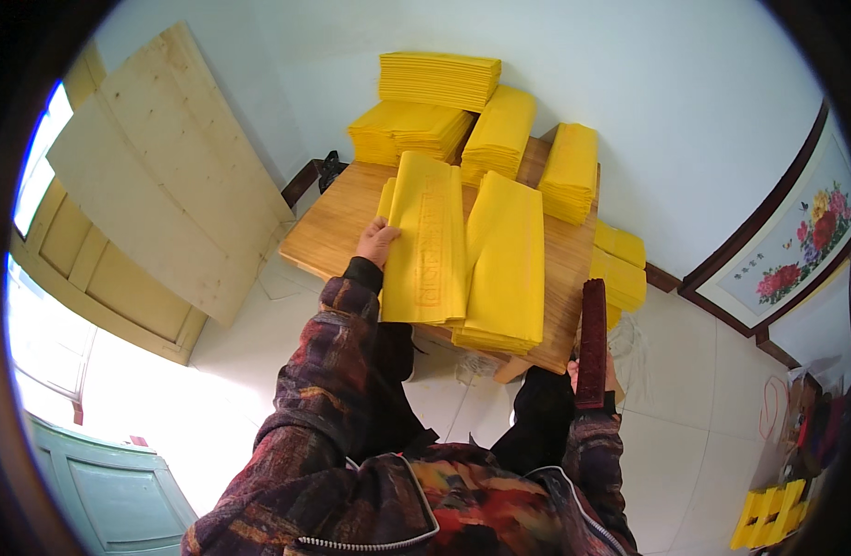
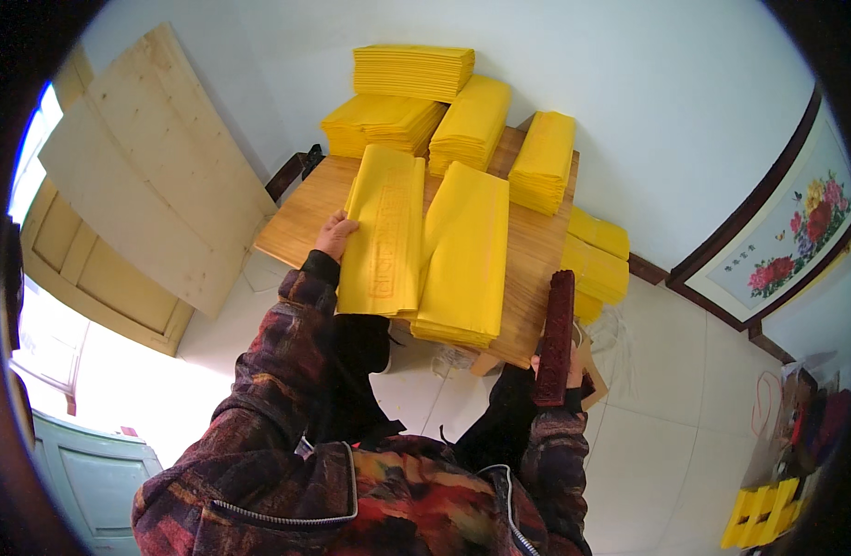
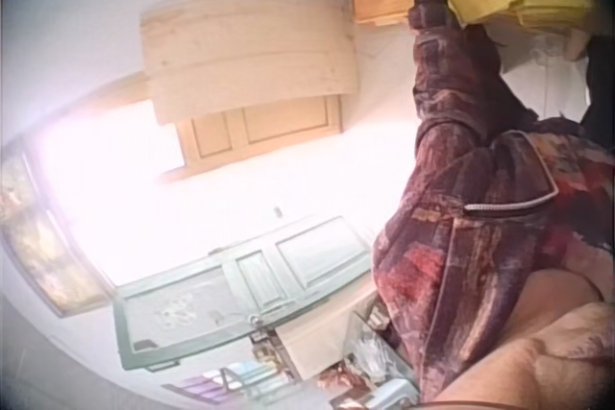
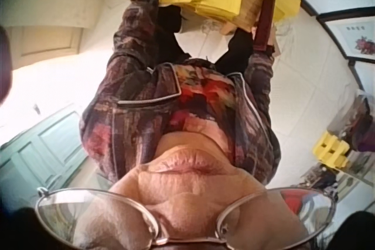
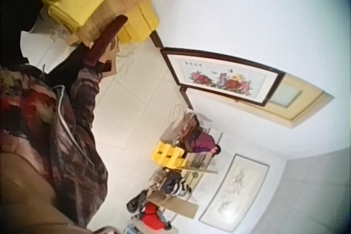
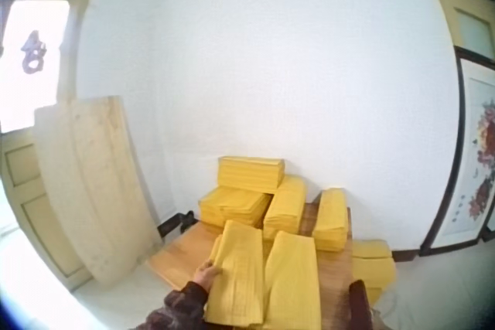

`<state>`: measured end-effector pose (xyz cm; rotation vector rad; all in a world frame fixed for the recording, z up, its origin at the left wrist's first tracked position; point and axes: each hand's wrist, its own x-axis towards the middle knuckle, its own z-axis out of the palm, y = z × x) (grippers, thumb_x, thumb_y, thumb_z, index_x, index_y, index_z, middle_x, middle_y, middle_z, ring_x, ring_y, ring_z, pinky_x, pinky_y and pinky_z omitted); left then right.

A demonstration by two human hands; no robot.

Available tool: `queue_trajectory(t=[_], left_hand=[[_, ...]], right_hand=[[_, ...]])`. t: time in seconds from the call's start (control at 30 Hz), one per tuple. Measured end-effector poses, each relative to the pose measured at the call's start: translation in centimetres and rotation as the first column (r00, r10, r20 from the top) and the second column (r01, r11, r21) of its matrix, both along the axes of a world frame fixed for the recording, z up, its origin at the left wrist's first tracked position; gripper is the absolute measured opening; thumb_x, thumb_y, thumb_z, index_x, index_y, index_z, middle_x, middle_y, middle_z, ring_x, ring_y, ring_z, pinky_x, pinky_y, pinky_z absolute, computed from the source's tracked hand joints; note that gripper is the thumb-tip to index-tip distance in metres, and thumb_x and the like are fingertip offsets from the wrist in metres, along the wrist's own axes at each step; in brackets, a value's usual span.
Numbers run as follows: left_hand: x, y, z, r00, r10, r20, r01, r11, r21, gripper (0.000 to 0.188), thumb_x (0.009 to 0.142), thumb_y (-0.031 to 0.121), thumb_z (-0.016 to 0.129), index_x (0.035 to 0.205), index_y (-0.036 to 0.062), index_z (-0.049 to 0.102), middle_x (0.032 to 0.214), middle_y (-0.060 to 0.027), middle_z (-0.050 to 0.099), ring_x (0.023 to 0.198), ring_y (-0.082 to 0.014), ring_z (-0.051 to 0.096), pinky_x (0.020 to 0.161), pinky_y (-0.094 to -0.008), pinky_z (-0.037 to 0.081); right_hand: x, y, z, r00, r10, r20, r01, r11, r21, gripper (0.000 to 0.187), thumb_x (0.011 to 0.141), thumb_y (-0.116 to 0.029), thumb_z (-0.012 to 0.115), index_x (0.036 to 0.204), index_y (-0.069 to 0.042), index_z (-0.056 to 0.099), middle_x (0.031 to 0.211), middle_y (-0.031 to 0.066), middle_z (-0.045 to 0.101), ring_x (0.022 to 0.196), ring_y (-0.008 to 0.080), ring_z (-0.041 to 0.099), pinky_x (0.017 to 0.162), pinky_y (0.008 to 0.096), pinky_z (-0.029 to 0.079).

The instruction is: The person folds yellow paper sheets on a wooden table using a dark rectangular tool to press the creases. They repeatedly fold, align, and stack the sheets into neat piles, then gather a large stack and place it into a cardboard box.

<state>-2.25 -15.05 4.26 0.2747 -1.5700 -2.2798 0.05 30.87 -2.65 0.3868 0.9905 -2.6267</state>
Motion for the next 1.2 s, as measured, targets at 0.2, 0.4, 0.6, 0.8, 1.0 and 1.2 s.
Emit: queue_trajectory(t=[0.2, 0.4, 0.6, 0.8, 1.0, 1.2], left_hand=[[-0.4, -6.4, -3.1, 0.986, -0.006, 0.167, 0.011, 0.999, -0.032, 0.005, 0.079, 0.005, 0.052, 0.083, 0.0053, 0.054, 0.072, -0.0039, 0.056, 0.058, -0.0139, 0.053, 0.053, -0.0259, 0.045], [-1.0, -8.6, -5.8, 0.975, -0.002, 0.224, 0.005, 1.000, -0.016, 0.002, 0.079, 0.005, 0.054, 0.080, 0.0056, 0.052, 0.070, -0.0042, 0.056, 0.057, -0.0145, 0.052, 0.052, -0.0262, 0.044], [-0.4, -8.6, -5.9, 0.963, 0.021, 0.270, -0.004, 0.998, -0.062, 0.007, 0.079, 0.007, 0.057, 0.078, 0.0055, 0.050, 0.068, -0.0058, 0.055, 0.055, -0.0153, 0.052, 0.050, -0.0283, 0.044], [-1.1, -8.6, -5.4, 0.935, 0.057, 0.350, 0.006, 0.984, -0.177, 0.011, 0.079, 0.012, 0.059, 0.082, 0.0033, 0.052, 0.068, -0.0067, 0.056, 0.057, -0.0168, 0.055, 0.050, -0.0301, 0.045], [-1.1, -8.5, -5.6, 0.909, 0.131, 0.397, -0.016, 0.960, -0.280, 0.017, 0.079, 0.014, 0.060, 0.089, 0.0012, 0.056, 0.072, -0.0072, 0.058, 0.059, -0.0174, 0.056, 0.052, -0.0301, 0.046], [-0.6, -7.3, -2.8, 0.851, 0.519, -0.083, -0.211, 0.191, -0.959, 0.021, 0.080, 0.016, 0.062, 0.089, -0.0016, 0.056, 0.076, -0.0082, 0.060, 0.063, -0.0186, 0.058, 0.055, -0.0299, 0.047]], right_hand=[[0.2, 0.3, 0.0, 0.997, 0.068, 0.023, -0.068, 0.998, 0.000, 0.040, 0.089, -0.045, 0.040, 0.099, -0.008, 0.052, 0.070, 0.0117, 0.057, 0.054, 0.0235, 0.055, 0.049, 0.0328, 0.046], [0.5, 0.6, 0.3, 0.981, 0.155, -0.117, -0.156, 0.988, 0.001, 0.026, 0.089, -0.035, 0.047, 0.089, -0.011, 0.056, 0.072, 0.0052, 0.058, 0.062, 0.0209, 0.055, 0.061, 0.0343, 0.044], [0.2, 0.5, 0.0, 0.986, 0.146, -0.083, -0.143, 0.989, 0.037, 0.026, 0.089, -0.035, 0.047, 0.090, -0.010, 0.055, 0.073, 0.0068, 0.058, 0.062, 0.0209, 0.054, 0.058, 0.0328, 0.044], [0.3, 0.3, 0.1, 0.992, 0.107, -0.073, -0.097, 0.986, 0.133, 0.028, 0.089, -0.035, 0.047, 0.092, -0.009, 0.054, 0.073, 0.0087, 0.057, 0.062, 0.0219, 0.054, 0.057, 0.0342, 0.044], [0.6, 0.1, -0.5, 0.967, 0.097, -0.235, -0.009, 0.936, 0.351, 0.035, 0.091, -0.038, 0.040, 0.095, -0.005, 0.052, 0.074, 0.0115, 0.056, 0.061, 0.0240, 0.055, 0.053, 0.0326, 0.048], [-0.2, 1.6, -1.2, 0.986, 0.162, 0.027, -0.163, 0.985, 0.063, 0.041, 0.092, -0.042, 0.036, 0.104, -0.004, 0.046, 0.081, 0.0148, 0.056, 0.064, 0.0276, 0.059, 0.054, 0.0338, 0.051]])
